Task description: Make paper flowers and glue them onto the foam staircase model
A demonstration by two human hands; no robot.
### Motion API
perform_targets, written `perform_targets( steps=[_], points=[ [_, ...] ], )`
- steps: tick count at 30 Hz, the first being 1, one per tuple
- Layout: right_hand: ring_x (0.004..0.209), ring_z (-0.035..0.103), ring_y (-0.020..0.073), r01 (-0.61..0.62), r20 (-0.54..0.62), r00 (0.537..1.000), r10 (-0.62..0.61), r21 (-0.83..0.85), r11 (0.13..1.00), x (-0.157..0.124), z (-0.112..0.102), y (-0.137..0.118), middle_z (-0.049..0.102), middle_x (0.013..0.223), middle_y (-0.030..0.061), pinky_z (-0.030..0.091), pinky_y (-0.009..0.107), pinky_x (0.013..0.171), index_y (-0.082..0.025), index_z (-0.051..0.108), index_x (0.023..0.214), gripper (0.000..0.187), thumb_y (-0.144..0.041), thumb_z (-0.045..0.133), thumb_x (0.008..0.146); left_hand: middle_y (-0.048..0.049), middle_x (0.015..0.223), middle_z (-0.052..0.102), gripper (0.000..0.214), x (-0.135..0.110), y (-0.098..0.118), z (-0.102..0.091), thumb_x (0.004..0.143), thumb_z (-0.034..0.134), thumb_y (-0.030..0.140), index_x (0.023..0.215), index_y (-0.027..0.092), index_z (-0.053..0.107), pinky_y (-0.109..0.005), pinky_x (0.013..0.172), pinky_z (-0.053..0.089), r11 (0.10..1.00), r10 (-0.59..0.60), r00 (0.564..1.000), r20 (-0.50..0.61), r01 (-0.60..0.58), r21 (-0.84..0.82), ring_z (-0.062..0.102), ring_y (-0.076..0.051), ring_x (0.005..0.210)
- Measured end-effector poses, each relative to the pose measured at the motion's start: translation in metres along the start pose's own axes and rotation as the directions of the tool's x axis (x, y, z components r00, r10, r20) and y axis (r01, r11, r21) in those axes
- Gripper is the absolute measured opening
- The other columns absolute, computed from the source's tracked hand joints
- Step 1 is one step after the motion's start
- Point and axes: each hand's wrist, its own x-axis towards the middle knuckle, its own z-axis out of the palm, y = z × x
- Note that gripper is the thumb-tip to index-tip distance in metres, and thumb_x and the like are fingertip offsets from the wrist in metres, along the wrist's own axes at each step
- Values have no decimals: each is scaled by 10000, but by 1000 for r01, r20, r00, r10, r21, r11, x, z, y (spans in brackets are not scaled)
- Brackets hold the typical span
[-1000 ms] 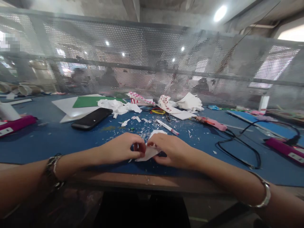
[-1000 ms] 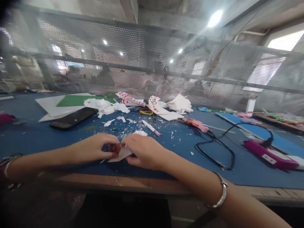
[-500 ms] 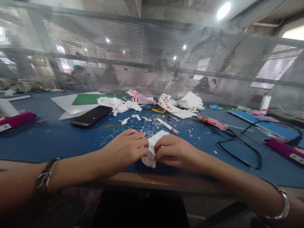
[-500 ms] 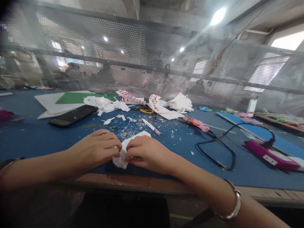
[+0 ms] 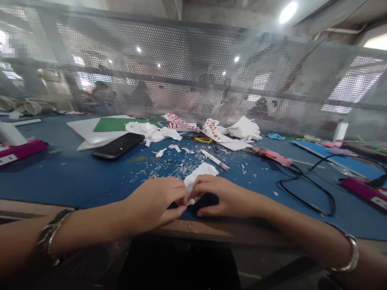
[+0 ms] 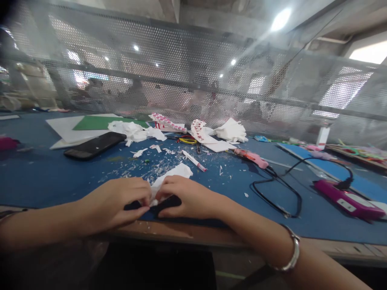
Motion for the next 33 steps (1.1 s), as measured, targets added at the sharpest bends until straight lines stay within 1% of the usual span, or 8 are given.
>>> perform_targets(
  steps=[3,5,7,10,13,21,26,33],
  points=[
    [760,511,113,1,-42,999,0,29,1000,4,4,5,560,825,54,413,231,708,-110,602,817,107,-175,570,738,-25,769,592,145,2,2,-2,764,434,215,711,176,563,-250,645,386,988,-136,990,21,137,-74,535,-160,734],
    [703,510,100,-4,-74,997,10,71,997,6,6,7,555,772,39,411,217,665,-117,594,748,78,-182,551,754,-17,759,582,124,4,3,-3,731,446,203,689,176,561,-245,639,383,979,-173,984,31,175,-102,531,-155,726],
    [672,502,95,-18,-104,994,27,89,996,7,8,8,552,741,29,403,216,640,-125,570,689,115,-204,539,767,-9,749,574,121,6,4,-4,714,452,199,671,176,562,-239,627,376,974,-190,981,31,192,-120,528,-149,712],
    [665,484,96,-49,-133,989,56,57,997,7,10,8,541,721,21,390,219,629,-133,533,645,146,-210,533,769,-4,735,566,158,8,4,-4,733,460,266,660,175,567,-240,613,370,968,-204,978,39,207,-140,524,-147,695],
    [668,477,95,-62,-140,988,68,45,997,7,12,6,524,730,21,388,214,616,-134,539,669,107,-187,529,761,-12,745,560,210,10,2,-3,744,471,334,656,170,569,-244,611,373,966,-211,976,47,216,-143,525,-155,703],
    [648,459,100,-119,-165,979,120,19,993,10,16,5,487,702,20,383,218,599,-135,511,614,104,-151,530,715,-28,764,556,244,10,0,-3,791,416,314,702,158,581,-244,610,384,975,-207,978,29,209,-80,526,-152,690],
    [639,452,97,-148,-152,977,152,32,988,10,17,4,475,702,16,374,212,588,-136,503,608,91,-140,541,690,-24,755,557,202,13,2,-5,759,436,280,682,159,577,-232,572,366,967,-244,968,53,247,-58,522,-145,663],
    [623,428,96,-154,-158,975,153,8,988,12,17,4,451,663,-2,348,207,575,-146,470,586,100,-110,541,645,-2,768,552,124,13,0,-6,709,461,259,667,180,548,-227,554,340,969,-233,971,56,237,-69,517,-142,652]
  ],
)
